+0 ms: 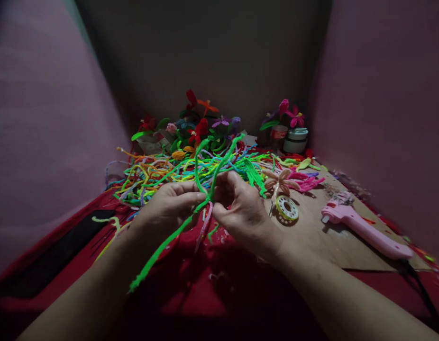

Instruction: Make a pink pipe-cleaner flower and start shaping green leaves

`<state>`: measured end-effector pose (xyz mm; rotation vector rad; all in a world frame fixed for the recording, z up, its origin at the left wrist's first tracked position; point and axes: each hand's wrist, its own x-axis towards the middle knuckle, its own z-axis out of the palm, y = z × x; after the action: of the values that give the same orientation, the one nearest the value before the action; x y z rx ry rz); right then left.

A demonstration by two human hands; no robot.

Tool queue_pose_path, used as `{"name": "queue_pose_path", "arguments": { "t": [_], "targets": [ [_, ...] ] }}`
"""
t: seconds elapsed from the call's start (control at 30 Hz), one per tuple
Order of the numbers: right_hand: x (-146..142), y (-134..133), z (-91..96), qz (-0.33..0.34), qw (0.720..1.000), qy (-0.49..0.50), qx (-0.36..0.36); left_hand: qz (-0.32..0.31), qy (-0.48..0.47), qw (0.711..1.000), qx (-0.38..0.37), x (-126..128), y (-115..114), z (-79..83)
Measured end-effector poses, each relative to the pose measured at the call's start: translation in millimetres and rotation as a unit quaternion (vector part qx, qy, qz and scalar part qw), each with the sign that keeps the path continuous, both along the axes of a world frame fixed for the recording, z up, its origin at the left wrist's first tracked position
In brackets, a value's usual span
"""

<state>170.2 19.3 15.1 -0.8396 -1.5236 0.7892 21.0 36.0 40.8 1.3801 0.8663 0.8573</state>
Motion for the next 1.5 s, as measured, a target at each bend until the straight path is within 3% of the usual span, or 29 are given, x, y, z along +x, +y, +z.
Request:
{"name": "queue_pose_path", "arguments": {
  "t": [0.17,0.27,0.37,0.6,0.8,0.97,1.1,1.3,1.5],
  "targets": [
    [1.1,-8.0,-4.6,-0.131,0.961,-0.169,0.178,-0.034,-0.059,0.989,-0.130,2.8,0.4,-1.4],
    [-0.3,-11.5,-6.2,-0.171,0.947,-0.178,0.207,-0.047,-0.069,0.985,-0.150,4.2,0.0,-2.5],
    [-1.5,-11.2,-10.2,-0.177,0.958,-0.139,0.180,-0.040,-0.076,0.987,-0.136,4.7,-0.8,-3.8],
    [0.0,-6.7,-7.5,-0.087,0.995,-0.049,0.027,0.032,-0.062,0.996,0.064,4.8,-5.5,-6.9],
    [2.9,-8.8,5.5,-0.045,0.998,-0.037,0.001,0.082,-0.001,0.983,0.165,6.6,-10.0,-3.9],
    [4.2,-4.6,0.3,0.076,0.987,0.078,-0.119,0.149,0.057,0.956,0.246,7.5,-13.4,-3.1],
    [3.5,-1.2,-2.8,0.101,0.975,0.112,-0.161,0.139,0.079,0.949,0.270,6.2,-13.0,-4.5],
    [1.0,-2.9,-1.3,0.067,0.978,0.121,-0.157,0.105,0.066,0.960,0.251,4.8,-12.1,-4.2],
    [2.2,-3.0,1.0,0.086,0.974,0.141,-0.156,0.109,0.098,0.942,0.300,4.0,-11.1,-8.7]
  ]
}}
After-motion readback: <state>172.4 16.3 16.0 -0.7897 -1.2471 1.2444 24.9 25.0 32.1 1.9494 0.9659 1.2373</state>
